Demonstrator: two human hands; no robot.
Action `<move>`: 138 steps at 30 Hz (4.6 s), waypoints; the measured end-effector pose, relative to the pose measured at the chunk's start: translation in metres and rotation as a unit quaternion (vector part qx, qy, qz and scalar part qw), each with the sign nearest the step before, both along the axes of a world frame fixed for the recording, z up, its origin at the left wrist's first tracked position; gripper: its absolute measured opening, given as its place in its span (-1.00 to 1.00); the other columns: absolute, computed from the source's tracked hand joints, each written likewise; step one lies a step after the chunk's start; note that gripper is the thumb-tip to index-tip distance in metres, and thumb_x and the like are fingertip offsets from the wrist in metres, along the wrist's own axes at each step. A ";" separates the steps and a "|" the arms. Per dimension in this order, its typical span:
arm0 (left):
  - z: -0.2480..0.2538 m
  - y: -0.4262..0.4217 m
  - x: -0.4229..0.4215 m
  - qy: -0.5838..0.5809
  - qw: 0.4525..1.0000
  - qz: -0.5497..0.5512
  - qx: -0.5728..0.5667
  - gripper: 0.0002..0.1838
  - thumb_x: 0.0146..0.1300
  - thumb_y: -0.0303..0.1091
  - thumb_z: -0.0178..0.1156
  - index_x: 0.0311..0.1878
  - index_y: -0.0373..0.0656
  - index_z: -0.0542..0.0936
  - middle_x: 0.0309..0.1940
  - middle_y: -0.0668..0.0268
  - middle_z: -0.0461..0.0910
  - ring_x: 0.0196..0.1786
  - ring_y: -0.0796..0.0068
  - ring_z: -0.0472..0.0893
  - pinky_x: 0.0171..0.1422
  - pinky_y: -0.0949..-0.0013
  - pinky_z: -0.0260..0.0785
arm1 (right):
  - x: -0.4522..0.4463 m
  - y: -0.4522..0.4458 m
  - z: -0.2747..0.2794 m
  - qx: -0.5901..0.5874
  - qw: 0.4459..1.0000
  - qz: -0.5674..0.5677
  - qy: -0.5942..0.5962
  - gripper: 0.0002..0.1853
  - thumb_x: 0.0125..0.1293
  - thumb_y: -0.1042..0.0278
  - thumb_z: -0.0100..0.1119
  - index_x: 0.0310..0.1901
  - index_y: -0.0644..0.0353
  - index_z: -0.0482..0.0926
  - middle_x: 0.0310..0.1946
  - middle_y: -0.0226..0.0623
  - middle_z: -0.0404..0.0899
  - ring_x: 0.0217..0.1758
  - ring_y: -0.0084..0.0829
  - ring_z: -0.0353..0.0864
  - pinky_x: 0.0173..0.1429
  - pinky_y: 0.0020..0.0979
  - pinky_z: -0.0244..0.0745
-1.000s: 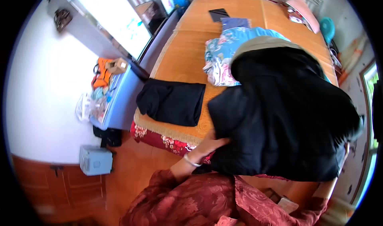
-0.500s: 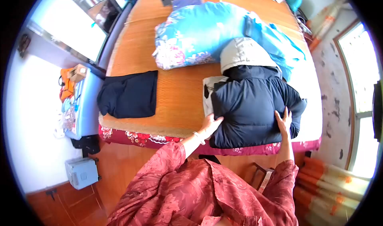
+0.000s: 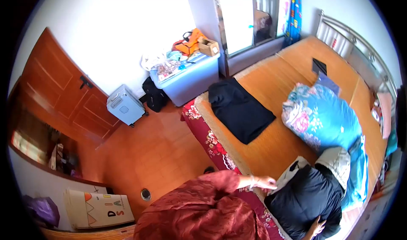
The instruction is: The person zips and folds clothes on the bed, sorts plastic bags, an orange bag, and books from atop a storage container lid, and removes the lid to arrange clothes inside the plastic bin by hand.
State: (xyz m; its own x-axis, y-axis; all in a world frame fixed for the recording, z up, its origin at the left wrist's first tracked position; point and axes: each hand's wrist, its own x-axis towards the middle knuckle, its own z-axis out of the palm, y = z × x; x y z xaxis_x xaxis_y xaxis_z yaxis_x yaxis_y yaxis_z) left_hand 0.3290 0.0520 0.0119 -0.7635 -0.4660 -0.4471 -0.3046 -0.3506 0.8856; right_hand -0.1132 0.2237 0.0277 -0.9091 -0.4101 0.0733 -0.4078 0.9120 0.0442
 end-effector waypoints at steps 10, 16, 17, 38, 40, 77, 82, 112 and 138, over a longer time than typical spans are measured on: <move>-0.039 0.062 0.354 0.037 0.848 0.494 0.187 -0.65 0.26 -0.23 0.10 0.04 -0.20 0.44 -0.19 0.21 0.55 -0.13 0.43 0.58 0.02 0.38 0.48 | 0.194 -0.118 0.053 -0.166 0.963 0.212 0.030 -0.52 0.11 0.10 0.12 0.05 0.17 0.47 0.01 -0.09 0.47 0.11 -0.12 0.42 0.19 -0.20 0.30; -0.078 0.154 0.529 0.045 0.741 0.623 0.247 -0.77 0.26 -0.26 0.07 -0.09 -0.16 0.45 -0.35 0.25 0.57 -0.39 0.41 0.59 -0.30 0.45 0.45 | 0.481 -0.221 0.026 -0.120 0.861 0.490 -0.072 -0.48 0.02 0.25 0.17 0.05 0.27 0.42 0.08 -0.01 0.36 0.18 -0.07 0.29 0.25 -0.21 0.22; -0.074 0.166 0.546 0.034 0.707 0.663 0.242 -0.79 0.26 -0.27 0.06 -0.10 -0.14 0.46 -0.40 0.25 0.57 -0.43 0.42 0.58 -0.37 0.47 0.43 | 0.526 -0.232 0.025 -0.056 0.858 0.502 -0.097 -0.41 0.02 0.21 0.19 0.12 0.24 0.38 0.18 -0.01 0.30 0.28 -0.09 0.22 0.32 -0.23 0.17; -0.108 0.161 0.750 -0.114 0.674 0.696 0.220 -0.67 0.29 -0.36 0.00 0.09 -0.26 0.39 -0.29 0.19 0.56 -0.36 0.47 0.55 -0.30 0.48 0.40 | 0.838 -0.452 -0.033 -0.012 0.753 0.589 -0.294 -0.09 -0.12 0.13 0.30 0.32 -0.03 0.09 0.33 -0.01 0.03 0.34 0.02 0.06 0.29 -0.06 0.17; -0.021 0.077 0.734 -0.143 0.671 0.689 0.234 -0.67 0.29 -0.37 -0.01 0.09 -0.26 0.38 -0.29 0.21 0.56 -0.34 0.48 0.55 -0.29 0.50 0.40 | 0.855 -0.448 -0.037 0.045 0.740 0.603 -0.294 -0.14 -0.11 0.18 0.26 0.31 -0.06 0.12 0.32 0.03 0.04 0.34 0.02 0.07 0.29 -0.03 0.15; 0.021 -0.295 0.602 -0.105 0.845 0.022 -0.524 -0.62 -0.12 -0.54 0.14 -0.11 -0.22 0.56 -0.32 0.08 0.48 -0.21 -0.01 0.46 -0.11 0.12 0.35 | 0.691 -0.182 -0.099 -0.306 0.898 -0.232 -0.215 -0.06 -0.04 -0.06 0.33 0.32 0.16 0.10 0.24 0.03 0.22 0.32 -0.01 0.15 0.36 -0.18 0.05; -0.060 -0.325 0.667 -0.186 0.951 0.143 -0.200 -0.57 0.15 -0.39 0.16 0.11 -0.27 0.45 -0.35 0.30 0.54 -0.32 0.56 0.50 -0.16 0.51 0.38 | 0.696 -0.218 -0.061 -0.166 0.973 -0.083 -0.137 -0.18 0.00 -0.01 0.28 0.27 0.15 0.19 0.24 0.08 0.19 0.31 0.01 0.12 0.35 -0.11 0.06; -0.065 -0.419 0.474 -0.236 0.921 0.192 -0.243 -0.30 0.10 0.02 0.27 0.12 -0.37 0.38 0.01 0.10 0.48 0.12 0.28 0.44 0.22 0.33 0.23 | 0.600 -0.301 -0.068 -0.185 0.971 -0.032 -0.146 -0.25 0.07 -0.09 0.22 0.18 0.26 0.28 0.11 0.02 0.36 0.20 0.02 0.26 0.24 -0.12 0.19; 0.210 -0.272 0.368 0.199 0.977 0.071 0.027 -0.45 0.04 -0.44 0.24 0.14 -0.30 0.36 0.02 0.22 0.47 0.06 0.35 0.48 0.21 0.30 0.29 | 0.508 -0.133 0.220 -0.605 0.714 0.059 -0.349 -0.65 -0.01 0.48 0.35 -0.15 0.39 0.54 -0.30 -0.36 0.59 -0.29 -0.57 0.53 -0.12 -0.49 0.48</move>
State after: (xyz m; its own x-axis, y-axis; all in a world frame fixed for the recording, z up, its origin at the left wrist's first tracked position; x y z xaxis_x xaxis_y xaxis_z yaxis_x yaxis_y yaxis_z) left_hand 0.6972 -0.2200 0.2222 -0.8111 -0.5637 -0.1560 0.1144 -0.4143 0.9029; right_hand 0.3948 0.0909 0.2479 -0.8619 -0.5068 -0.0157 -0.0223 0.0688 -0.9974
